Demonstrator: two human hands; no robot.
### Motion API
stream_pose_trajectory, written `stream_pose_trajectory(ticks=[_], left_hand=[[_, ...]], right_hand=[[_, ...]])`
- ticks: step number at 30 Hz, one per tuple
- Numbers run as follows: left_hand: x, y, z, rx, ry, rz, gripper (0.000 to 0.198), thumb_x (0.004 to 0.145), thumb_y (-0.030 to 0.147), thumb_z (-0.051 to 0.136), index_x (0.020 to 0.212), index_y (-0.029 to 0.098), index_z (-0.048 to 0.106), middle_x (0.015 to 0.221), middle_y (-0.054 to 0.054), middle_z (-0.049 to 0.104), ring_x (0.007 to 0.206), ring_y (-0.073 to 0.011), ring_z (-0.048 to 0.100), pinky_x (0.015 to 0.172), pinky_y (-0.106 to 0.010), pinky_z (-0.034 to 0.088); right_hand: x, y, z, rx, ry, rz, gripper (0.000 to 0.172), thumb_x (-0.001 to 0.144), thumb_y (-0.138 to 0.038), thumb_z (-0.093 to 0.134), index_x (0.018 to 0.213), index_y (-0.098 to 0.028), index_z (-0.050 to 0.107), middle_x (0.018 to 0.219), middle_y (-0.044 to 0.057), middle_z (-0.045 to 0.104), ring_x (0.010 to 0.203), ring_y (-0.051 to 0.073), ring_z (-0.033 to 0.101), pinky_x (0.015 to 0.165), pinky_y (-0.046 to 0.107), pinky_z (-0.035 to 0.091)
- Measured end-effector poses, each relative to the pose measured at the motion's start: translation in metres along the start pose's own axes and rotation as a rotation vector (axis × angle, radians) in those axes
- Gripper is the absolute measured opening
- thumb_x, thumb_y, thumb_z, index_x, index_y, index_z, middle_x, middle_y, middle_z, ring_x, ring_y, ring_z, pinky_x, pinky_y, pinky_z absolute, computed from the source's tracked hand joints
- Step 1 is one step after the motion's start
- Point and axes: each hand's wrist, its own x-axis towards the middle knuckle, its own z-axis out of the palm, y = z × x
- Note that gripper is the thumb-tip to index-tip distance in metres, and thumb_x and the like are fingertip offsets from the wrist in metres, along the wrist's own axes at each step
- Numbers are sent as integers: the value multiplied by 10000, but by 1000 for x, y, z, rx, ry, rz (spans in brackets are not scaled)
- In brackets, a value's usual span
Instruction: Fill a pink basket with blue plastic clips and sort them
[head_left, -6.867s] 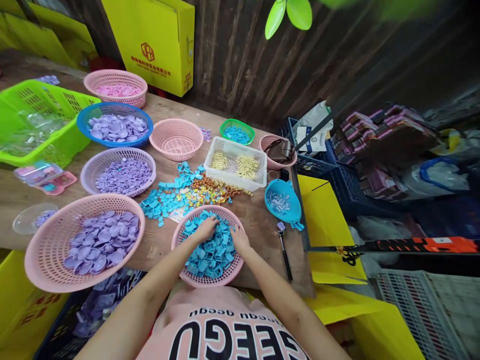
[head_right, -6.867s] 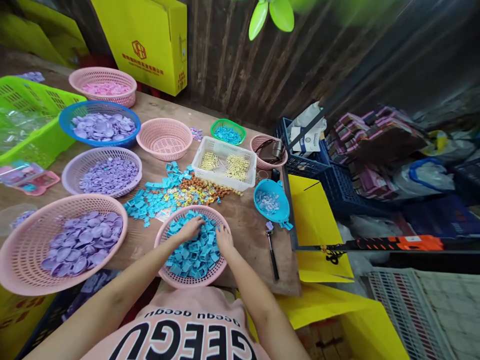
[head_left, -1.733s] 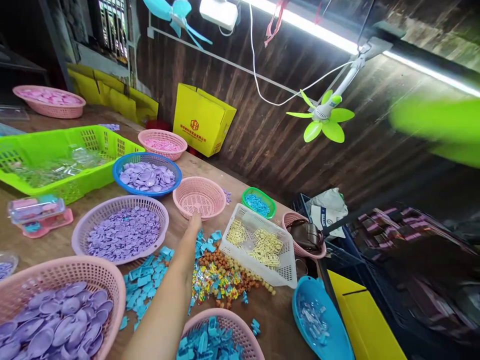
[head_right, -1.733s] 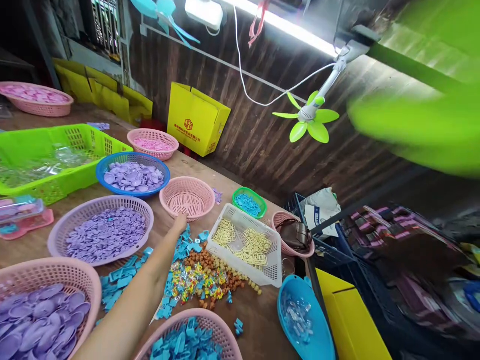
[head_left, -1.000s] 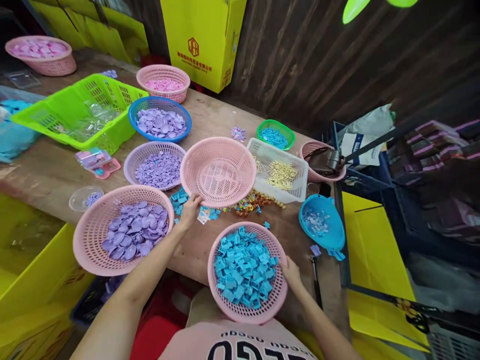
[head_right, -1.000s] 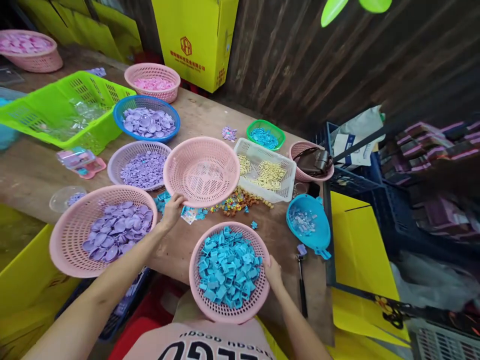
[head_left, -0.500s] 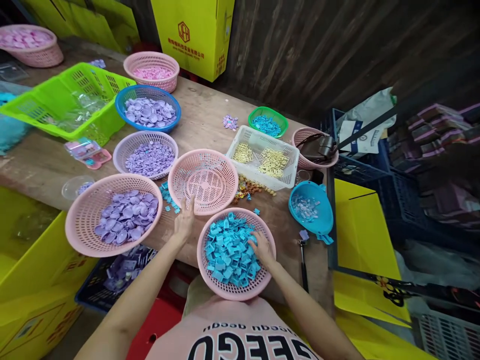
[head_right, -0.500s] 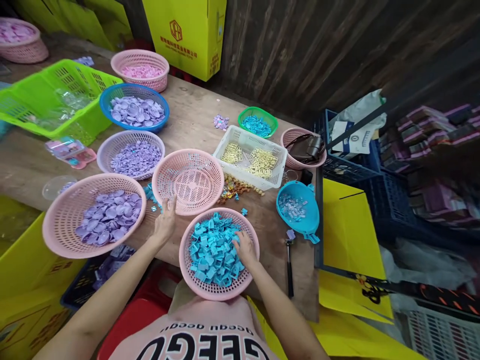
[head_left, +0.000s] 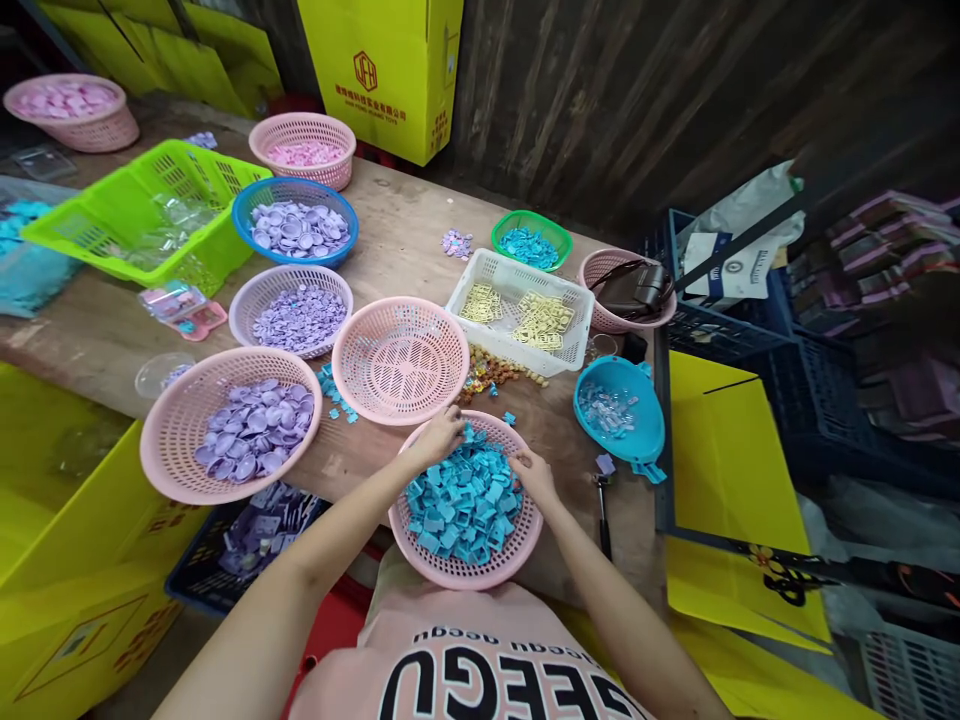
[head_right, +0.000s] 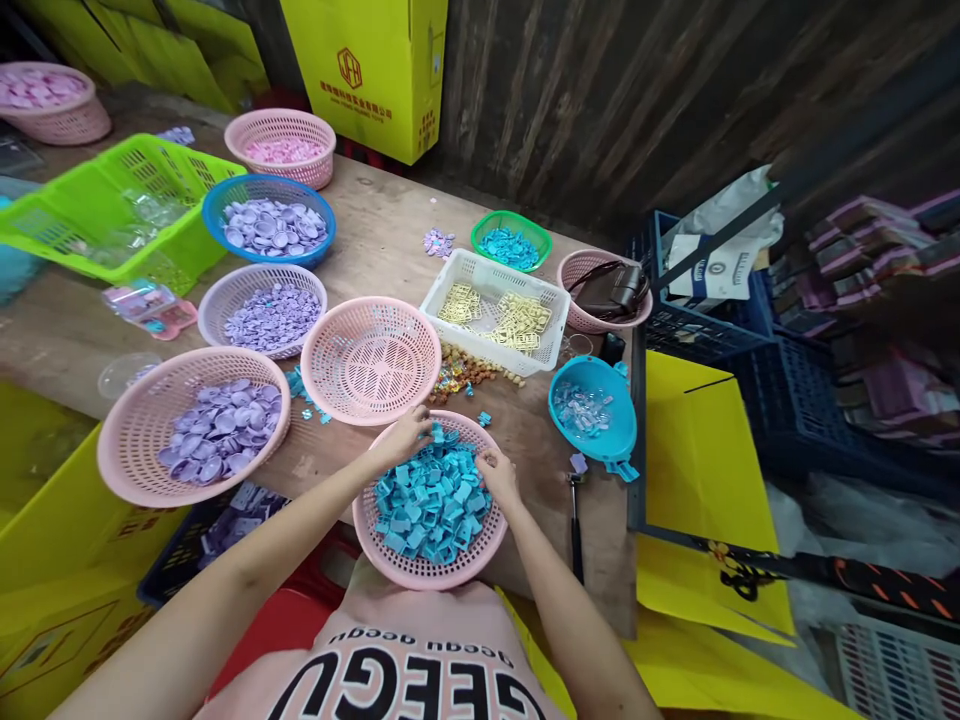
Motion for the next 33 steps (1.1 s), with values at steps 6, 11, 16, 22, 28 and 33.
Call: stream_pose_trajectory(ticks=[6, 11, 16, 22, 28, 33], left_hand=[[-37, -12, -7, -633, 155, -303, 94, 664, 171, 518, 637, 187, 430, 858, -30, 612, 823, -171, 594, 723, -299, 496], [-80, 7, 16, -268, -17, -331, 333, 649, 123, 549, 972, 202, 528, 849, -14, 617, 788, -196, 613, 727, -320, 487], [-96, 34, 41, 125, -174, -376, 387, 719, 210, 609, 1103, 224, 558, 1193, -111, 574, 973, -278, 621, 823, -373, 476], [-85, 23, 27, -403, -157, -582, 361, 686, 286, 651, 1023, 161, 621, 881, -64, 676, 733, -208, 639, 654, -309, 501], [-45, 7, -58, -786, 72, -428, 379, 682, 352, 624, 977, 114, 626, 819, -56, 647, 656, -144, 584, 610, -271, 494], [-34, -8, -98, -256, 644, -335, 535, 672, 265, 668, 1170, 137, 521, 1165, -111, 575, 1097, -240, 509, 992, -413, 394]], right_hand=[[4, -10, 21, -558, -11, -92, 195, 730, -208, 537, 887, -206, 653, 892, 89, 691, 861, 241, 632, 736, 334, 429], [15, -15, 29, -509, -47, -45, 118, 715, -191, 548, 599, -190, 570, 653, 54, 626, 754, 208, 627, 668, 296, 420], [19, -12, 8, 232, -283, 227, 168, 688, -268, 571, 597, -195, 451, 516, -47, 506, 527, 120, 557, 458, 206, 362], [10, -21, -7, 572, -359, 561, 83, 726, -205, 594, 775, -172, 537, 589, -8, 600, 486, 108, 547, 396, 187, 343], [33, -118, 1, 707, -529, 221, 110, 819, -249, 525, 883, -168, 562, 762, 17, 646, 616, 102, 572, 581, 237, 480], [42, -121, -5, 162, -244, -77, 215, 795, -286, 562, 983, -187, 532, 885, 31, 626, 792, 158, 582, 684, 302, 479]])
